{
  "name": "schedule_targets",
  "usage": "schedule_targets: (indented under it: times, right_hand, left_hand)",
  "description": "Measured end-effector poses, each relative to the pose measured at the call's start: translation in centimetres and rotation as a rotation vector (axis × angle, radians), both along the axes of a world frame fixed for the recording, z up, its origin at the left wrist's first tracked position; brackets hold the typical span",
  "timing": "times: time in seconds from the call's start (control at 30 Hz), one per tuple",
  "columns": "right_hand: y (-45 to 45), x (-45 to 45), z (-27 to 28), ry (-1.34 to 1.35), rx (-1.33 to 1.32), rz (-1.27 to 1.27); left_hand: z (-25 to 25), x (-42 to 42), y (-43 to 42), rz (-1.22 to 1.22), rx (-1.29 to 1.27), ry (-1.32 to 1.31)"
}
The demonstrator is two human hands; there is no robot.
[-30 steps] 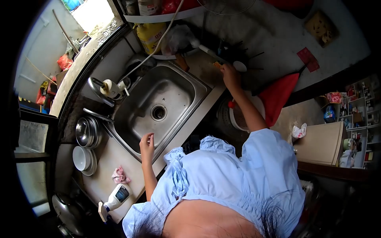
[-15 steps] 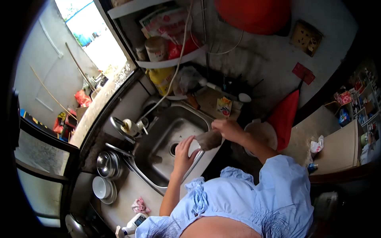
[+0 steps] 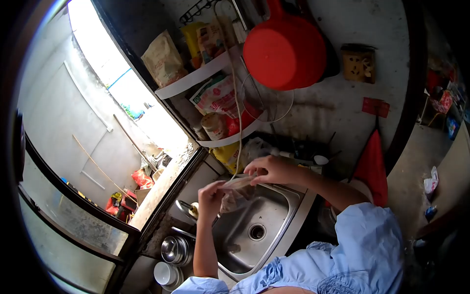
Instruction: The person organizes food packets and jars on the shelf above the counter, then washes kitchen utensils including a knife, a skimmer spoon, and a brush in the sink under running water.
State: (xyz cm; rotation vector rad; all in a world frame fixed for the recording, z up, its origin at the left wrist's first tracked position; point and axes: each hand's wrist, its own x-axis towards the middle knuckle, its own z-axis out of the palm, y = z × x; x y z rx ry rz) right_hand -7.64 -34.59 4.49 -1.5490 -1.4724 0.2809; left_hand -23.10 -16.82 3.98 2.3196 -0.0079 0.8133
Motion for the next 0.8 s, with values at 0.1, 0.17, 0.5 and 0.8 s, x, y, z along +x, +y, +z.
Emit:
schedule_targets:
  times: [0.1, 0.17, 0.5, 0.8]
  right_hand:
    - [3.7, 2.1, 2.1, -0.105, 0.219, 0.055]
    - [5.3, 2.1, 6.3, -0.601, 0.483, -0.293]
    - [15.7, 7.1, 26.3, -0.601, 0.705, -0.298]
    - [21.7, 17.2, 34.8, -0.635, 0.506, -0.692]
  left_hand:
    - [3.6, 0.9, 2.4, 0.052, 0.135, -0.048]
    - [7.1, 0.9, 2.3, 0.083, 0.081, -0.017]
    - [15.3, 7.7, 5.1, 0.060, -0.197, -0.295]
    - [20.7, 16.8, 11.2, 0.202, 0.097, -0.487]
